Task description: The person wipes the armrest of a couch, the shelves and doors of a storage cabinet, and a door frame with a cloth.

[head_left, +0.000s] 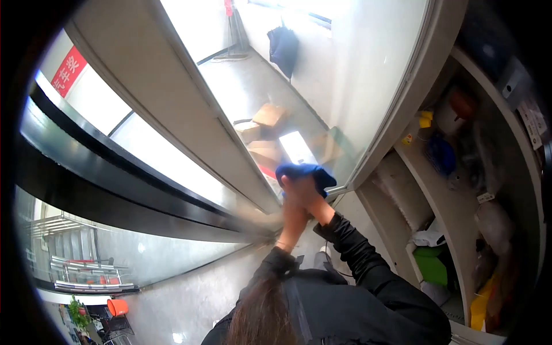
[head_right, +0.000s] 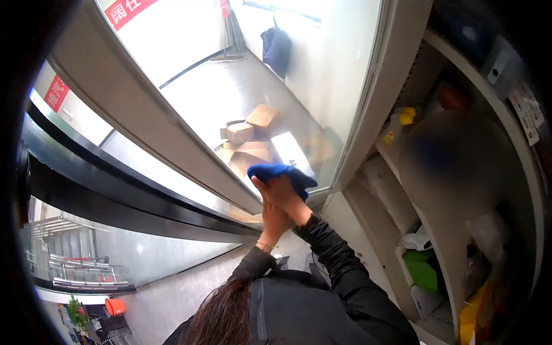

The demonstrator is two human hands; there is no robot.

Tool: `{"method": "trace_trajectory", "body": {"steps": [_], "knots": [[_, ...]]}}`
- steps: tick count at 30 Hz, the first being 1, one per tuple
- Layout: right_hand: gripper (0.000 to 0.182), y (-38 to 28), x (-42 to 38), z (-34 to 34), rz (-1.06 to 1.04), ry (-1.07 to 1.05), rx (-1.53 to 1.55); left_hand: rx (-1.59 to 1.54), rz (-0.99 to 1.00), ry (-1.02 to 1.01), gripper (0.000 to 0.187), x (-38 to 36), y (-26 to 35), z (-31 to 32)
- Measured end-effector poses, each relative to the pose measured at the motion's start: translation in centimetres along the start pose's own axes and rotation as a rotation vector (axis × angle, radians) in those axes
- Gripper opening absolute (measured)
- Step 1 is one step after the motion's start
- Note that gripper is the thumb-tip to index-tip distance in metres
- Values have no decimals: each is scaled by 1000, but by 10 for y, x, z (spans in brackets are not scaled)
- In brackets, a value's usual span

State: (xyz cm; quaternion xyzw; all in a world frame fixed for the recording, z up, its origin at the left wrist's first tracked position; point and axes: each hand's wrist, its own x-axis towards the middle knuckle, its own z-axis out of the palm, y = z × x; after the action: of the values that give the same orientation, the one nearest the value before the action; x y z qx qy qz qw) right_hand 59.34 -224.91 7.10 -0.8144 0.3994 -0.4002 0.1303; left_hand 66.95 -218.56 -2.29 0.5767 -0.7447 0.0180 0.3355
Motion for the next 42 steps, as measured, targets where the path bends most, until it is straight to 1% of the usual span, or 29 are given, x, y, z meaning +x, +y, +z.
{"method": "trace_trajectory", "body": {"steps": [1, 2, 3, 4, 5, 6, 7, 8, 10, 11, 12, 13, 14, 15, 17, 19, 21, 22, 24, 25, 27, 28, 29, 31, 33, 35, 37, 39, 42], "knots": [[29, 14, -16, 11, 4, 0, -8, 22, -5, -114, 55, -14, -11, 11], [28, 26, -29, 22, -71, -126, -125, 14, -2, -113, 55, -30, -25, 24], [31, 38, -43, 34, -145, -248, -241, 69, 46, -230, 56, -47, -43, 39], [36, 57, -62, 51, -228, -217, -264, 129, 101, -349, 57, -61, -58, 49], [43, 75, -82, 68, -308, -184, -290, 126, 118, -349, 57, -74, -68, 56], [50, 85, -98, 79, -292, -228, -354, 191, 147, -360, 56, -86, -75, 61], [54, 91, -110, 69, -408, -93, -244, 256, 177, -370, 56, -93, -78, 65], [56, 92, -119, 61, -381, -113, -244, 251, 197, -371, 56, -95, -73, 62], [58, 98, -136, 46, -342, -124, -255, 204, 60, -383, 56, -91, -53, 45], [56, 102, -146, 38, -239, -147, -241, 200, 76, -388, 56, -84, -42, 41], [55, 108, -156, 34, -136, -170, -224, 192, -16, -485, 63, -79, -33, 38], [55, 118, -166, 29, -124, -164, -229, 184, -112, -582, 70, -74, -23, 37], [58, 132, -178, 26, 12, -97, -281, 136, -92, -550, 78, -70, -16, 42], [61, 142, -185, 20, 147, -32, -333, 128, -85, -553, 78, -66, -12, 48], [63, 144, -191, 14, 187, -52, -385, 43, 148, -462, 81, -57, -7, 51], [64, 147, -192, 1, 214, -71, -433, 4, 165, -416, 81, -42, 12, 48], [63, 144, -179, -15, 36, -48, -379, -69, 151, -393, 78, -26, 23, 44], [63, 143, -169, -22, 21, -49, -385, -70, 147, -378, 78, -20, 27, 39], [63, 129, -149, -31, -176, -73, -304, -119, 96, -256, 76, -11, 40, 11], [63, 120, -137, -35, -182, -70, -307, -118, 98, -250, 76, -7, 42, -5], [59, 93, -102, -46, -331, -93, -333, -99, 71, -97, 75, 3, 37, -37], [55, 77, -83, -53, -389, -52, -389, -97, 80, -25, 74, 7, 33, -48], [55, 62, -60, -58, -395, -46, -389, -102, 69, 40, 74, 15, 36, -68], [56, 27, -15, -65, -248, 22, -102, -152, 14, 125, 73, 30, 37, -110], [60, -11, 26, -85, -263, 243, -414, -87, -51, 265, 71, 47, 36, -147], [63, -61, 69, -125, -314, 534, -356, -124, -75, 508, 68, 65, 35, -188], [68, -98, 98, -150, -287, 526, -312, 22, -233, 598, 69, 85, 43, -228], [69, -128, 114, -155, -356, 506, -210, -135, -256, 709, 66, 98, 49, -244], [68, -152, 117, -149, -425, 508, -37, -227, -262, 709, 66, 112, 50, -246]]}}
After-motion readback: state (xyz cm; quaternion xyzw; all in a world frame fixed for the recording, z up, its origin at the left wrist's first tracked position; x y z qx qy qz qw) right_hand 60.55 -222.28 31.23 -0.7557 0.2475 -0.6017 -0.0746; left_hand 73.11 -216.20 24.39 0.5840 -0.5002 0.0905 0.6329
